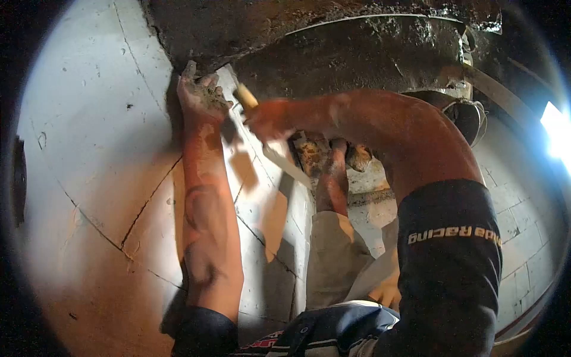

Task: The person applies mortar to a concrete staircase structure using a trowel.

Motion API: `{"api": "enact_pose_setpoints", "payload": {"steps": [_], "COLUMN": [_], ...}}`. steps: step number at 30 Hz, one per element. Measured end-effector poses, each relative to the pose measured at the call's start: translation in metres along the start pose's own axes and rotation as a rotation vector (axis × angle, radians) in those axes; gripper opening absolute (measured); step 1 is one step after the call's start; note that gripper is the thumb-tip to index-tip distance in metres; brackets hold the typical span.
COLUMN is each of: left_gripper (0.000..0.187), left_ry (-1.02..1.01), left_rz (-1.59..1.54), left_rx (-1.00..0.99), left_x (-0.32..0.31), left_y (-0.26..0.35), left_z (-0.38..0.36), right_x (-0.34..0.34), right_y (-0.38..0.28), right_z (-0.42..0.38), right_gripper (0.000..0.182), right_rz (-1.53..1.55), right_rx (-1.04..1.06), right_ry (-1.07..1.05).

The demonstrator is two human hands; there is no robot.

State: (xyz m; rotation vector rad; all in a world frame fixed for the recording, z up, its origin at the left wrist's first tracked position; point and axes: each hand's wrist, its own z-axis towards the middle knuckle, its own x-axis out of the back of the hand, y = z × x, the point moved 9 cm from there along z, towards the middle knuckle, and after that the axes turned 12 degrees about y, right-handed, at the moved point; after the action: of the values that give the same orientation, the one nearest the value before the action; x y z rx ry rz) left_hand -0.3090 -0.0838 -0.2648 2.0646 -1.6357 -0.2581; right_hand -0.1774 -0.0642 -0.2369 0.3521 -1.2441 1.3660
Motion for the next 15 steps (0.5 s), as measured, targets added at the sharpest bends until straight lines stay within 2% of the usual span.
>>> {"api": "enact_pose_setpoints", "payload": {"steps": [1,3,4,5,7,9,11,12,13,15], "left_gripper": [0.074,0.069,0.063,0.063,0.061,0.060,0.064,0.064,0.065,0.067], "left_ry": [0.000,-0.268,-0.270,-0.270,-0.199,-0.243,-0.176,-0.180,-0.167,-0.157], "left_rz": [-0.006,-0.111,-0.157,-0.164,-0.114,-0.158,-0.083,-0.087,-0.078,-0.071], "left_rx": [-0.006,-0.078,-0.060,-0.068,-0.202,-0.200,-0.281,-0.285,-0.258,-0.242], "left_x": [0.001,-0.027,-0.028,-0.029,-0.024,-0.021,-0.013,-0.014,-0.014,-0.009], "left_y": [0.000,0.009,0.009,0.010,0.016,0.012,0.015,0.016,0.014,0.006], "left_z": [0.003,-0.017,-0.024,-0.032,-0.043,-0.027,-0.020,-0.020,-0.018,-0.010], "right_x": [0.010,0.024,0.034,0.034,0.014,-0.010,-0.037,-0.034,-0.043,-0.011], "right_y": [0.023,0.055,0.048,0.048,0.058,0.048,0.028,0.013,-0.004,-0.027], "right_z": [0.001,0.004,0.002,0.005,0.003,0.002,0.004,0.004,0.002,0.005], "right_gripper": [0.011,0.010,0.012,0.012,0.018,0.020,0.026,0.023,0.022,0.020], "right_rz": [-0.097,-0.281,-0.348,-0.352,-0.240,-0.246,-0.241,-0.057,-0.223,-0.066], "right_rx": [-0.041,-0.122,-0.100,-0.091,-0.250,-0.218,-0.149,-0.184,-0.003,0.130], "right_ry": [0.057,0.178,0.292,0.292,0.066,0.035,-0.020,-0.388,-0.086,-0.349]}}
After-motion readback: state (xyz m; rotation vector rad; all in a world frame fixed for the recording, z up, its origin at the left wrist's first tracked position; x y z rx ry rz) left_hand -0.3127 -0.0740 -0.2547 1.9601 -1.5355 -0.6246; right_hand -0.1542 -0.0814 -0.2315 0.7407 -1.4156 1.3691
